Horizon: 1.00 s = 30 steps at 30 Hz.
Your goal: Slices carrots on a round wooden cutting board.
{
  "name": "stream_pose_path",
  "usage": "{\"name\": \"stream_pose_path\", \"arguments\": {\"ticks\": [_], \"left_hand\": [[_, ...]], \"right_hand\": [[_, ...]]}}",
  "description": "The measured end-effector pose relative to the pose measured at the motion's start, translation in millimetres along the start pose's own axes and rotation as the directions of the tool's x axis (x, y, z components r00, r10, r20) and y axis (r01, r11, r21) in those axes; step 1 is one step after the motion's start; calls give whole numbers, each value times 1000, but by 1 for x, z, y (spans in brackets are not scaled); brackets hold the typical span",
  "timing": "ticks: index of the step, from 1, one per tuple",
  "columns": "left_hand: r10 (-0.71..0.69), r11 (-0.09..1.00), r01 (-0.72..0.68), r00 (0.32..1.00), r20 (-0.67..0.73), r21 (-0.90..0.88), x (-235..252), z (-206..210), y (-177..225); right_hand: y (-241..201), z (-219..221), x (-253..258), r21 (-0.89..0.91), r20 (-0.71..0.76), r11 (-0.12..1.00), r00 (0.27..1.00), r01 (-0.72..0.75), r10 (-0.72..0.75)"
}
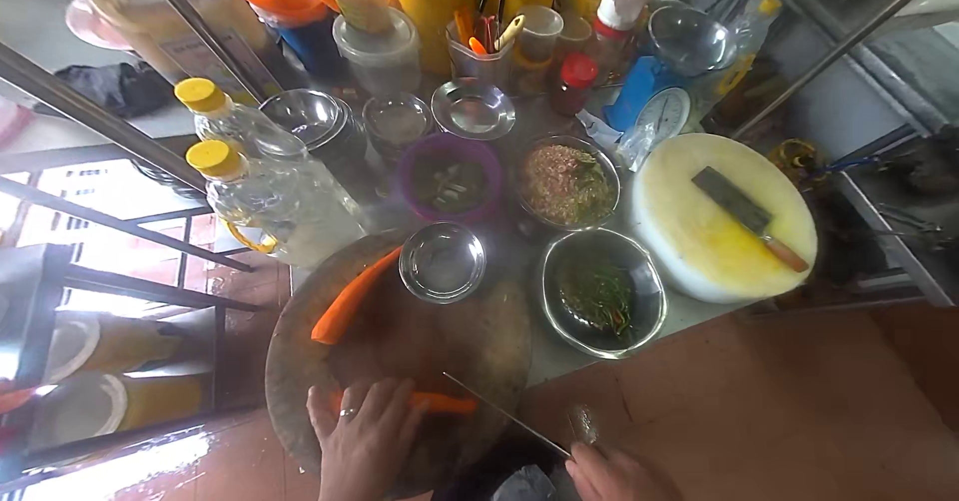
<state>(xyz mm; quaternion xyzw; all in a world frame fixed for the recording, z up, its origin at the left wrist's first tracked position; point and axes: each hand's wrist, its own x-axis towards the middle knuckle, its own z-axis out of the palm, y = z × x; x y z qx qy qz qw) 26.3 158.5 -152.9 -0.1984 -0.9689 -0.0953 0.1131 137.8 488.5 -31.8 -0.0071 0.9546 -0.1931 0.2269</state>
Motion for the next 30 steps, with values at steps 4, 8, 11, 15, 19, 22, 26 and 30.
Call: {"name": "stream_pose_path", "arguments": {"ticks": [4,8,11,15,19,22,26,30], "left_hand": [[100,989,-109,990,-95,-97,-12,8,6],[217,931,-254,963,-160,-263,-16,16,5],[238,913,-274,959,-152,-301,-18,17,2],[280,901,-306,951,-128,-308,-21,18,-4],[306,908,-328,944,-123,-261,-18,19,-5],[319,907,-336,942,-105,-254,-18,16,-3],[308,909,-316,948,-73,-272,-18,9,-2],[337,904,-340,940,-59,-257,-16,8,-2]], "right_hand": [[-17,3,18,-44,91,998,995,-43,47],[-26,1,34,-92,165,995,984,-46,61],[-31,0,44,-62,234,998,972,-17,31],[-43,17,56,-123,99,987,991,103,-91],[-47,19,78,-142,115,985,990,102,-86],[-47,7,77,-122,152,989,987,78,-59],[-42,-16,55,-115,152,993,988,18,0],[-32,-14,62,-150,237,987,967,-58,93]]}}
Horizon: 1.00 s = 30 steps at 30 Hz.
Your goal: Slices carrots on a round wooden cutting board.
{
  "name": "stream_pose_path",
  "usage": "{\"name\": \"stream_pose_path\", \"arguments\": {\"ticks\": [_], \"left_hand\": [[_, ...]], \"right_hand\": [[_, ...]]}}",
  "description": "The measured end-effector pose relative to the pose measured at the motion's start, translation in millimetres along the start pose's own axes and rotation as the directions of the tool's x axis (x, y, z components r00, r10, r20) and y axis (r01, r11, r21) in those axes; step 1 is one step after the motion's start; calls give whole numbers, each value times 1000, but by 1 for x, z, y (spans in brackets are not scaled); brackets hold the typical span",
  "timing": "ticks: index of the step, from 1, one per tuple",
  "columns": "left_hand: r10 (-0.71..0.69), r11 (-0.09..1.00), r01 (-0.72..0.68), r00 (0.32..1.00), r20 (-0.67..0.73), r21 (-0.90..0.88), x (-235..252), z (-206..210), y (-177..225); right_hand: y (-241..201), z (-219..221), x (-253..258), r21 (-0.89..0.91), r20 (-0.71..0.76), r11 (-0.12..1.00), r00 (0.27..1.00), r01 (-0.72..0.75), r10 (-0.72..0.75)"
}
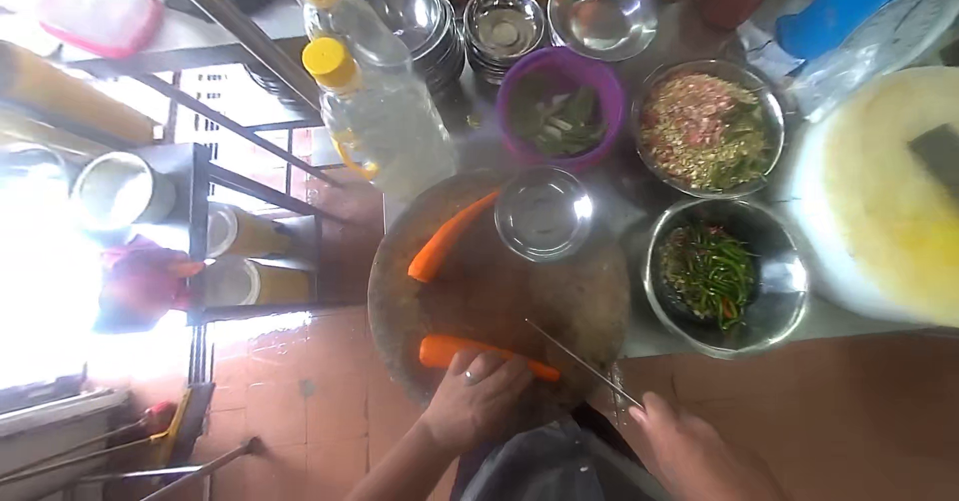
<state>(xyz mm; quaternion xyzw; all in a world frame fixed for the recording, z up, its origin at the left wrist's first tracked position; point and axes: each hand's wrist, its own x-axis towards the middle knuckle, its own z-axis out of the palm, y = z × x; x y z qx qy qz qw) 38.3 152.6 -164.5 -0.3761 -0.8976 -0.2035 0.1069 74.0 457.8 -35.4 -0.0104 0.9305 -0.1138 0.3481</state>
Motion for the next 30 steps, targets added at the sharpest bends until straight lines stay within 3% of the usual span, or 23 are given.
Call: {"name": "stream_pose_path", "arguments": {"ticks": [5,7,12,19,22,26,30], "left_hand": [[54,998,-55,998,22,29,2,2,-2],[54,998,-55,998,16,21,4,0,-3],[45,999,-45,999,15,12,5,2,-1],[33,999,-33,999,5,-10,6,3,2],[31,999,-31,1000,-1,-15,5,4,0],[34,999,-34,999,0,-11,4,4,2],[23,1000,-23,1000,-18,-8,3,5,0]], "right_hand": [[-1,-15,-15,-99,-91,985,985,139,-148],[3,-12,-17,-137,-53,976,983,169,-178],[1,-17,-16,-158,41,975,987,157,-152],[3,2,-1,-177,-29,966,980,190,-198],[-3,-16,-11,-142,12,966,977,214,-214],[0,9,5,-170,-51,962,973,213,-225],[-10,-12,-4,-162,-24,960,971,230,-237]]}}
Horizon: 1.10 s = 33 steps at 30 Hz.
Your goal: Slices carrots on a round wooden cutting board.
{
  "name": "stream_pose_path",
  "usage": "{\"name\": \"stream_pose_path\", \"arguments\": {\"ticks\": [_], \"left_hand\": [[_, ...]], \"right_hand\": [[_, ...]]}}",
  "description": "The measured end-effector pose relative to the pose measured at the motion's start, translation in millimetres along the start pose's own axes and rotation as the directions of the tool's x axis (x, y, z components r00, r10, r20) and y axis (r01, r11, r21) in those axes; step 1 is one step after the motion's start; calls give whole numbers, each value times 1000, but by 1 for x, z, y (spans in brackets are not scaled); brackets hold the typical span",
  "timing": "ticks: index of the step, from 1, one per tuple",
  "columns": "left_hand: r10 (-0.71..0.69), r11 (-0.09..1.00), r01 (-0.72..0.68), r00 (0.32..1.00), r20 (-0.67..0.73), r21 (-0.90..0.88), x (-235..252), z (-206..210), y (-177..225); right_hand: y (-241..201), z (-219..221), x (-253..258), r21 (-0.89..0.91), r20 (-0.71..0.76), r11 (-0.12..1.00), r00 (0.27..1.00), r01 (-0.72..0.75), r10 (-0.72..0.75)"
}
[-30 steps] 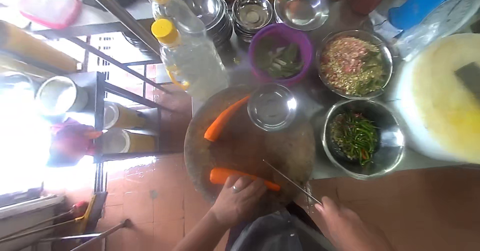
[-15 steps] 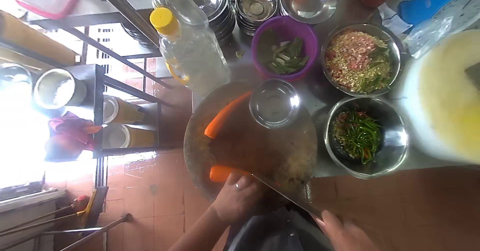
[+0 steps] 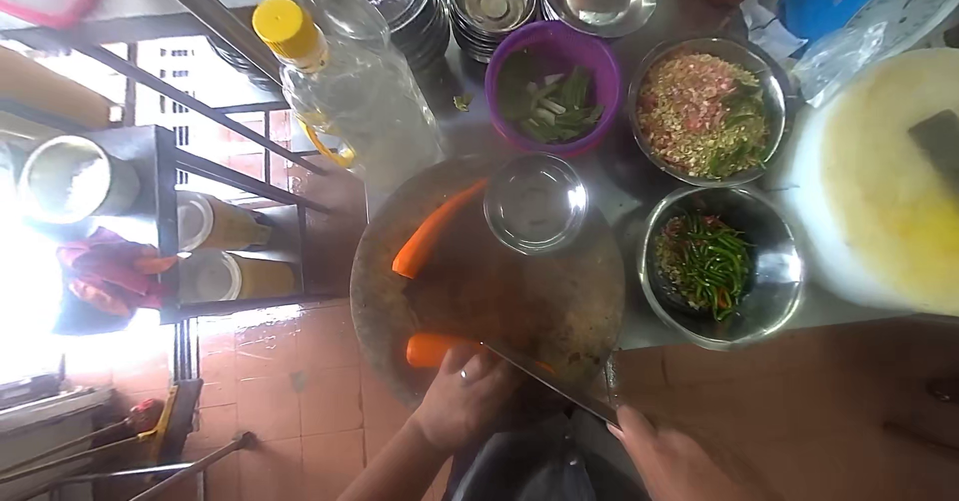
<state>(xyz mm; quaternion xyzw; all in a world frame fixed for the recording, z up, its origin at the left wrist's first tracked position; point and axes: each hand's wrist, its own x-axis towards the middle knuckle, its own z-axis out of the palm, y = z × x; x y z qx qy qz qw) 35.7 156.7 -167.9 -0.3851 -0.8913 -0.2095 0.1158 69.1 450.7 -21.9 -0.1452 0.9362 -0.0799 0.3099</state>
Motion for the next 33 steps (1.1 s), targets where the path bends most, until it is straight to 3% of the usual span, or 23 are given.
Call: {"name": "stream_pose_path", "arguments": {"ticks": [4,8,12,14,19,23,33], "left_hand": [[0,1000,0,1000,13,4,0,0,2],[-13,1000,13,1000,-6,-1,1,-2,0],[-1,1000,1,1000,5,-3,0,-2,1],[-8,1000,8,1000,-12,1,2,-2,-1],[-1,1000,1,1000,-6,6,0,-2,0],[-10,1000,10,1000,-9,13,-1,-4,-3],[-8,1000,8,1000,-8,9,-3,-2,-3]], "right_hand": [[4,29,13,-16,-105,1000,994,4,-5],[-5,4,10,51,-27,998,999,22,-21],[-2,23,18,12,-50,1000,999,-12,12],[-7,9,19,30,-21,1000,1000,-4,4],[-8,26,24,29,-106,1000,994,0,3],[-14,9,22,66,-80,998,997,21,-16],[-16,20,31,34,-104,999,994,15,-12]]}}
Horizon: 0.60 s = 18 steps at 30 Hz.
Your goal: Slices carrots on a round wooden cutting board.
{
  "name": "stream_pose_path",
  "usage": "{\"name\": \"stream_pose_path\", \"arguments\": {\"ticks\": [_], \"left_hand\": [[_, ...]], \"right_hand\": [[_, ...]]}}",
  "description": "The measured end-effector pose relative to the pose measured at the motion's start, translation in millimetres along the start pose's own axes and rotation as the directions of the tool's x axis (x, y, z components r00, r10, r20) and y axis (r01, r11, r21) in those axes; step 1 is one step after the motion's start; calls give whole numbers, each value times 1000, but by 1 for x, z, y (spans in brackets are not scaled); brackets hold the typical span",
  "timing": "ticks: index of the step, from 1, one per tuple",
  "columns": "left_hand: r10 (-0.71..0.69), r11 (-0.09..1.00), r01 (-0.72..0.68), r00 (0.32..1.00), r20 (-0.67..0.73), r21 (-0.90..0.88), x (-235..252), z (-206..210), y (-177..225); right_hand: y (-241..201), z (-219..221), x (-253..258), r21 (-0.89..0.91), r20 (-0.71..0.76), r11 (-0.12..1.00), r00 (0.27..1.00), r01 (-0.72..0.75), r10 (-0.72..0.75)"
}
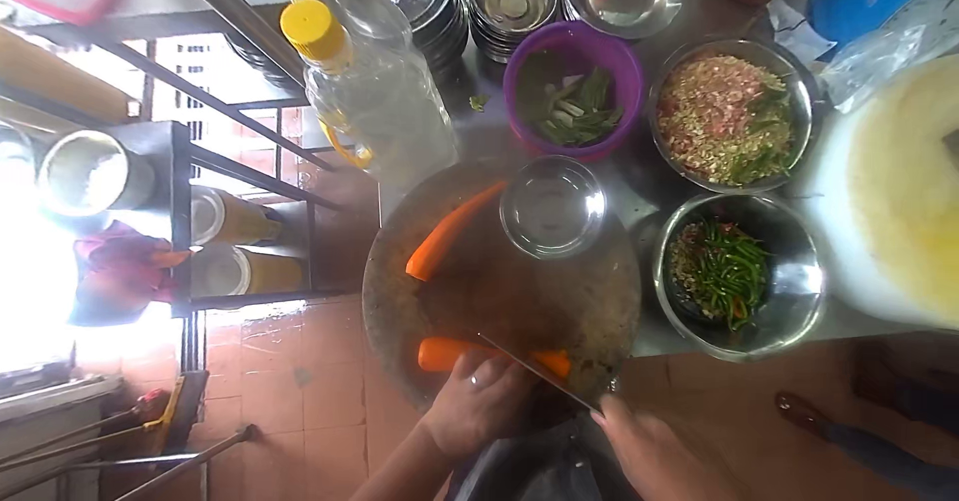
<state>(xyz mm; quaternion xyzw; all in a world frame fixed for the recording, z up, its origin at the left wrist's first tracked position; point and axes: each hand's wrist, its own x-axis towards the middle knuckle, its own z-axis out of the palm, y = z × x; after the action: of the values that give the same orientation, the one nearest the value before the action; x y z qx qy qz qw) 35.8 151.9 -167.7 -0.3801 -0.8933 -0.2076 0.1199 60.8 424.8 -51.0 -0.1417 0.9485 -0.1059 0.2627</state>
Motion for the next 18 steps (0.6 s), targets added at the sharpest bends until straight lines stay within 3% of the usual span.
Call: {"name": "stream_pose_path", "arguments": {"ticks": [5,8,12,15,18], "left_hand": [[-2,1000,2,1000,-12,15,1,0,-1],[5,1000,-6,1000,5,4,-1,1,1],[-11,1000,11,1000,-4,2,1,0,0],[-2,1000,2,1000,9,3,-2,1,3],[-2,1000,2,1000,1,0,1,1,1]], "right_hand": [[-5,-13,2,45,21,999,1000,5,-6],[-2,6,6,4,-8,1000,1000,-6,6],[-6,-12,5,66,25,998,1000,4,-6],[-4,5,6,22,-12,1000,1000,0,0],[-7,-13,6,47,48,999,999,1,-3]]}}
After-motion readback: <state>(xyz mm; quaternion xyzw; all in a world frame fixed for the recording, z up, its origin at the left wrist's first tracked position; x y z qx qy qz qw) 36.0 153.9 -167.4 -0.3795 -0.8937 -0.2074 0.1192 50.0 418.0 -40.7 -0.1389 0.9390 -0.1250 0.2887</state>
